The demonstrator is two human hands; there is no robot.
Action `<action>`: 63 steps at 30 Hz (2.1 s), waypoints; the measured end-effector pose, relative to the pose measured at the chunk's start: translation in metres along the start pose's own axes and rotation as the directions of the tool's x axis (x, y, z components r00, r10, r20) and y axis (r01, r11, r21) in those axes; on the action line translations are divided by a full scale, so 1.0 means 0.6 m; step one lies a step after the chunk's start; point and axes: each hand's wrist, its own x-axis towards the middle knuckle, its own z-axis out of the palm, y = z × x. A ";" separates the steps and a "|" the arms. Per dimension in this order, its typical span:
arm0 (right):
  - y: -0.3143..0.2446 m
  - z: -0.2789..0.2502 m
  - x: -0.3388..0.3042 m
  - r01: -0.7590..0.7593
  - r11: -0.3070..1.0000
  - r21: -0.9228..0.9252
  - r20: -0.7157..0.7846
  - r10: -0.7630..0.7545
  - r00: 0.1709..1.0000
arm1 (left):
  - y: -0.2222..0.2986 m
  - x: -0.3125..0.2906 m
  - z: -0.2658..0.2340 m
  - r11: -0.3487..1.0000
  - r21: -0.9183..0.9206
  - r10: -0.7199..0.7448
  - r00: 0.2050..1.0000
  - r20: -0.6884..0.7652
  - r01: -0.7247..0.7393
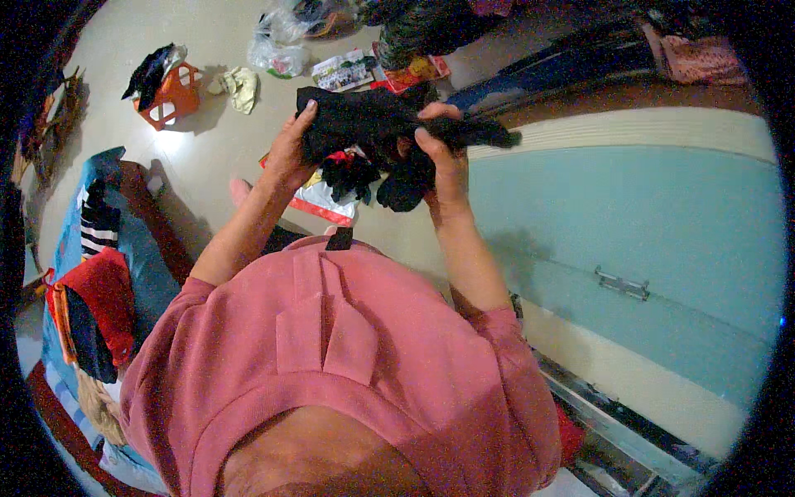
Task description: The person sorts through a pile of laundry on the floor, identifying and pairing matching socks by hand before placing them into a separate group.
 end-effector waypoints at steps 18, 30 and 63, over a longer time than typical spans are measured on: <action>-0.053 0.031 -0.015 0.205 0.951 -0.233 -0.009 -0.213 0.977 | 0.071 -0.011 -0.047 0.958 0.179 0.176 0.951 0.256 -0.226; -0.064 0.022 -0.052 0.171 0.972 -0.164 -0.086 -0.187 0.979 | 0.069 0.002 -0.032 0.983 -0.064 0.180 0.960 0.213 -0.170; -0.091 -0.040 -0.004 -0.035 0.960 0.280 0.109 0.004 0.994 | 0.037 0.014 -0.030 0.904 0.424 -0.237 0.886 0.398 0.051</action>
